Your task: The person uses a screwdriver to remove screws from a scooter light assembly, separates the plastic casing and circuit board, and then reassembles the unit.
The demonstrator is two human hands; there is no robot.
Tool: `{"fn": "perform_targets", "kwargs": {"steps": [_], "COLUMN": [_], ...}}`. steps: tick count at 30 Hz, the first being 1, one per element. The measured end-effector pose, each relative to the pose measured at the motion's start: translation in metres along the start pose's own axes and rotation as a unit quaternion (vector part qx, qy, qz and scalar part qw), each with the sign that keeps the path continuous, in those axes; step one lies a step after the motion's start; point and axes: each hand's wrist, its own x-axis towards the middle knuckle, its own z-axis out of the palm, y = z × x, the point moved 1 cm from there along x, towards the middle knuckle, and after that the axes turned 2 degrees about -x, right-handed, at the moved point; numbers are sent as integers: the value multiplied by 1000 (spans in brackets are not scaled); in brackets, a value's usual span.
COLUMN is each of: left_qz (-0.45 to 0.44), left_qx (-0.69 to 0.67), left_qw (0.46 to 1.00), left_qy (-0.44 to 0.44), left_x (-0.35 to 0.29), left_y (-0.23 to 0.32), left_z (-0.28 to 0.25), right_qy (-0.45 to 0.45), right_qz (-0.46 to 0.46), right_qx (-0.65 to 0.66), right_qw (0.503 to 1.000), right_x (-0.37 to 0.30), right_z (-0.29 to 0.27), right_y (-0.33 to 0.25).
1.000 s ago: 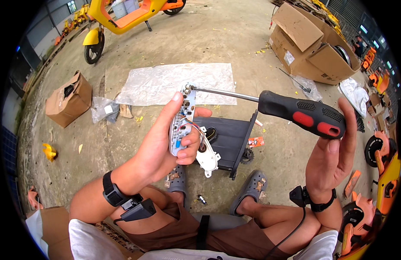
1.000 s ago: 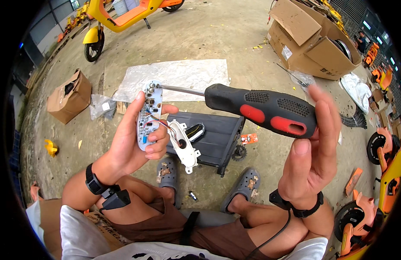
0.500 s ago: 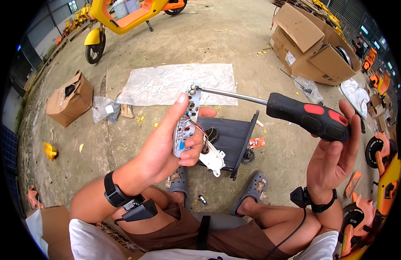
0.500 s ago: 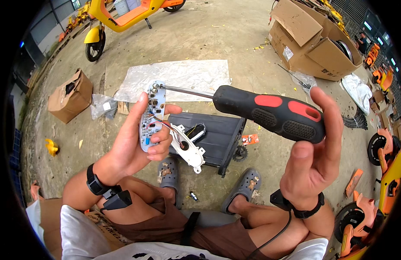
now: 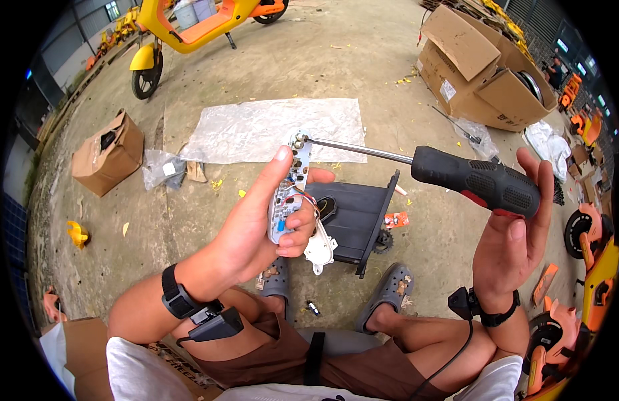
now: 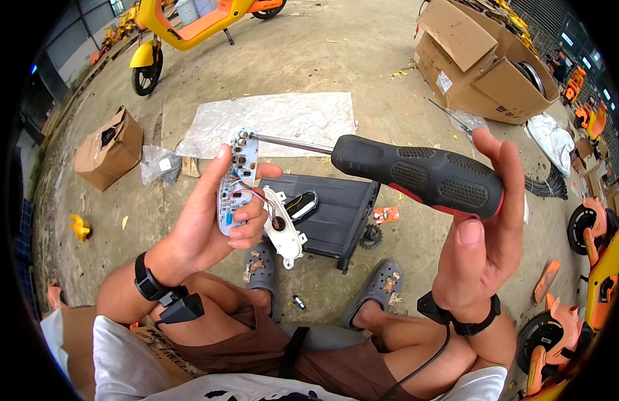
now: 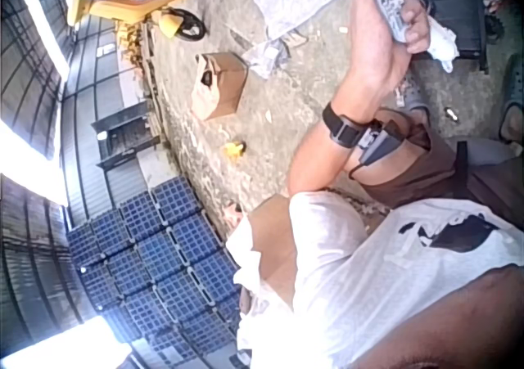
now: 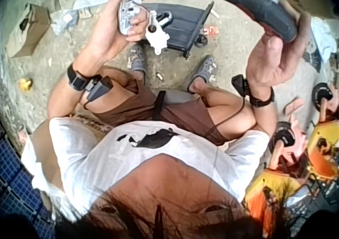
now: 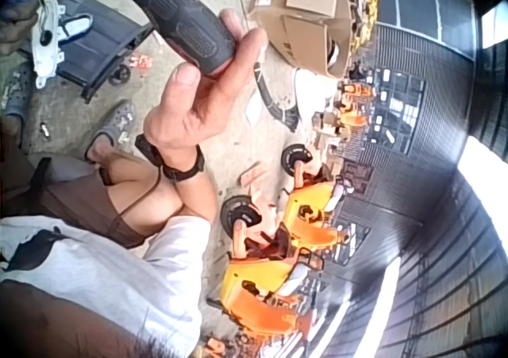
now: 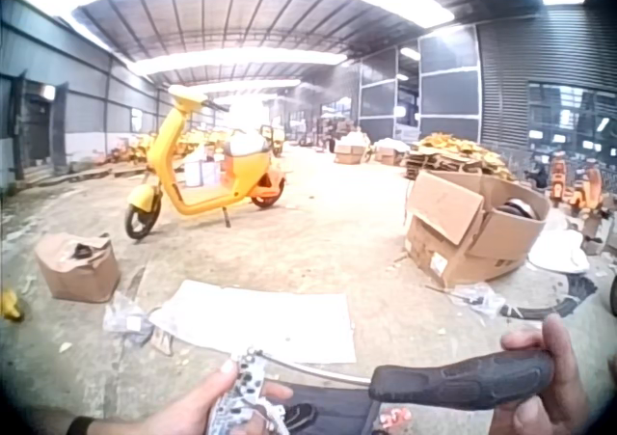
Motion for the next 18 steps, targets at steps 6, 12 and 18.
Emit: {"fn": "perform_targets", "kwargs": {"steps": [6,12,18], "left_qz": [0,2,19], "left_qx": [11,22,23], "left_qw": [1000,1000,999], "left_qy": [13,18,21], "left_x": [-1,-1,0], "left_y": [0,-1,1], "left_z": [0,3,3], "right_qy": [-22,-29,-8], "right_qz": [3,11,-25], "right_qx": [-89,-57,-78], "right_qw": [996,998,997], "right_x": [-1,-6,-7], "right_z": [-6,-11,-5], "right_y": [0,5,8]}}
